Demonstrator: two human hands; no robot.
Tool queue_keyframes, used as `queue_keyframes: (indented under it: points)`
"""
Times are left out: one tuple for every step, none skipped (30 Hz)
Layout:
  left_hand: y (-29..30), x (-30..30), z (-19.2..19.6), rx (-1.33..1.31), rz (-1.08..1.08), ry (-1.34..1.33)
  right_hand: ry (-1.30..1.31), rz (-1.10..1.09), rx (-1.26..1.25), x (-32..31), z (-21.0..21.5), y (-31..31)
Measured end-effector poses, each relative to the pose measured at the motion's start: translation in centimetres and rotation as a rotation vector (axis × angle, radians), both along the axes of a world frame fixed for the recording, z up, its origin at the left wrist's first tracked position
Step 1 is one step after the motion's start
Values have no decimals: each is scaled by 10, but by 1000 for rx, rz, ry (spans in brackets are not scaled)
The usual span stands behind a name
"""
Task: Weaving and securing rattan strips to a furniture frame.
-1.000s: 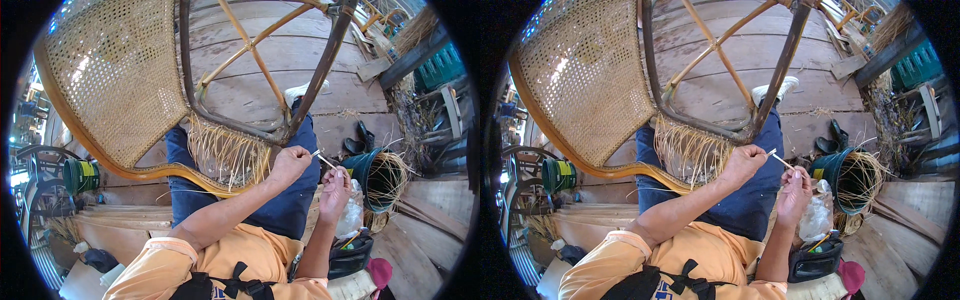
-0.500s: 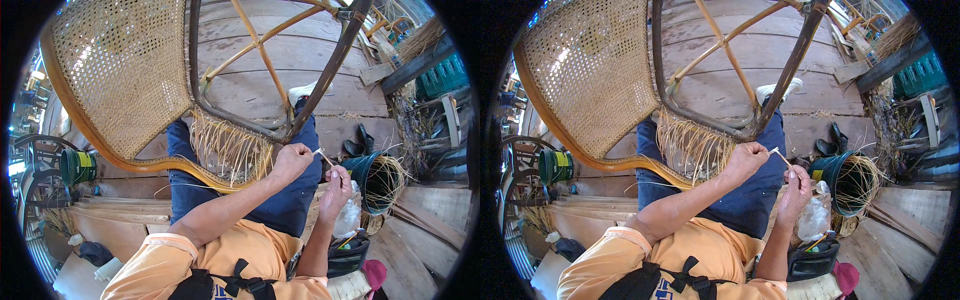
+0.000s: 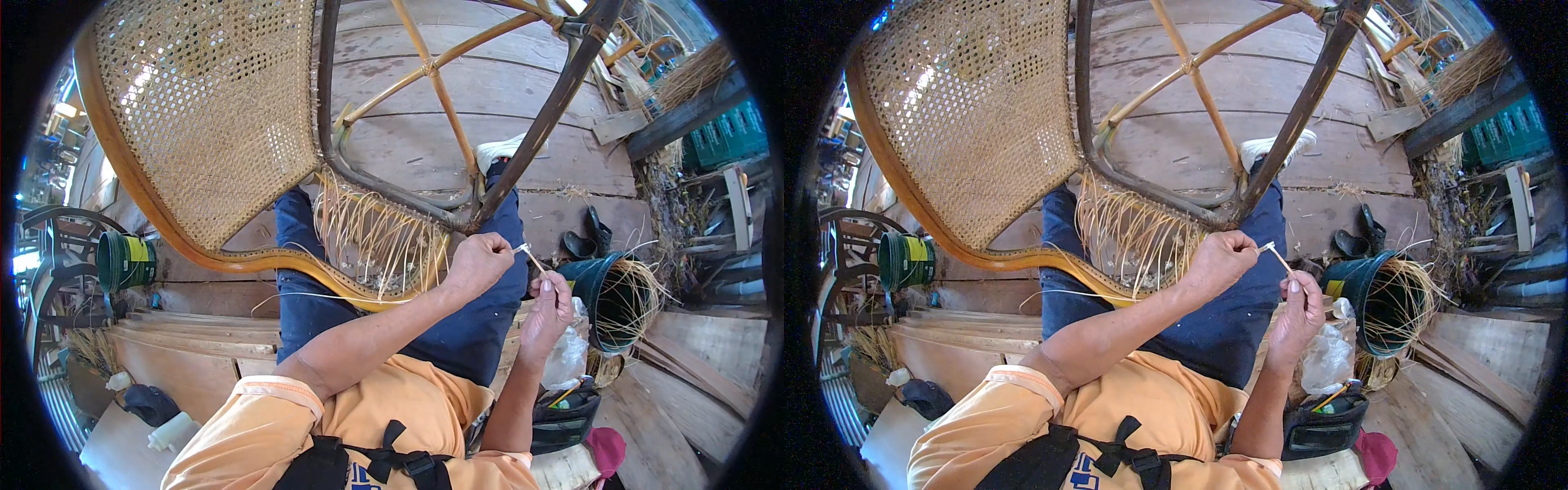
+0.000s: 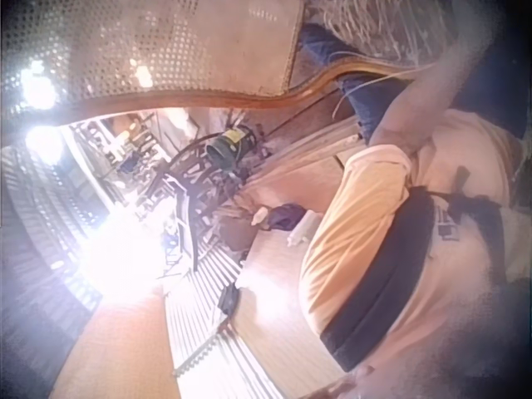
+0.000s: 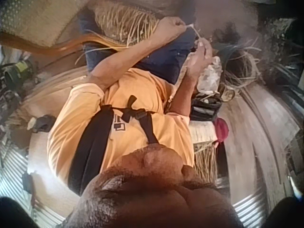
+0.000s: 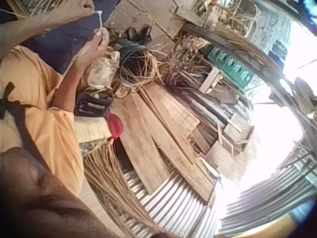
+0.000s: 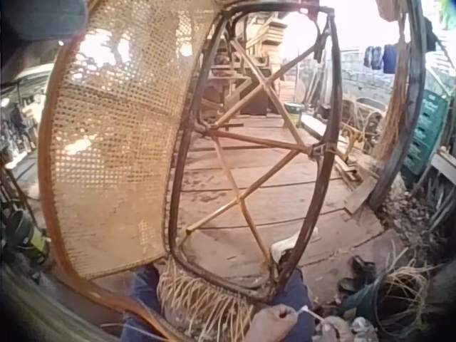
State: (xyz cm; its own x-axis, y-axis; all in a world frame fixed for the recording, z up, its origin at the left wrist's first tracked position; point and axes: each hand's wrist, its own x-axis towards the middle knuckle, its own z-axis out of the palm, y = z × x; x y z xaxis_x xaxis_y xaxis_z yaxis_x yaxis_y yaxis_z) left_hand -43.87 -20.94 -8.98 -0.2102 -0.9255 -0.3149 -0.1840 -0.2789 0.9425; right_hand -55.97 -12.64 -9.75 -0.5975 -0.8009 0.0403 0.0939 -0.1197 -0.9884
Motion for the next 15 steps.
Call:
queue_keyframes:
  points:
    - [0,0,1,-5,-11,-7,1,0,1,0,-1,-1]
    - [0,1,2,-9,-21,-14,-25,-12,-4,0,-2,-2]
    - [1,0,2,-8,-20,-14,-52,-25,-9,0,-3,-3]
    - [2,-1,2,3,-21,-3,-51,-24,-8,-1,-4,-2]
    - [2,-1,2,11,-20,8,-127,-15,-66,-2,-5,-3]
    - [1,-2,0,10,-17,8,-203,-6,-123,-3,-7,-3]
    - [1,-2,-3,43,-5,51,-203,-4,-124,-1,-8,-2]
    - [1,-3,-4,76,6,94,-200,6,-94,1,-9,0]
    - [1,-2,-4,75,7,94,-197,16,-63,4,-11,2]
    - [0,-2,-4,152,25,195,-177,19,-20,4,-14,2]
    - [-1,-1,-3,230,39,296,-177,18,-20,6,-13,3]
    - [-1,-1,-1,230,38,296,-246,-9,-22,8,-13,3]
    - [0,0,1,271,34,328,-314,-36,-24,9,-12,3]
    - [0,0,4,312,30,359,-313,-37,-25,8,-12,3]
    - [0,0,4,312,28,360,-357,-26,-60,7,-13,4]
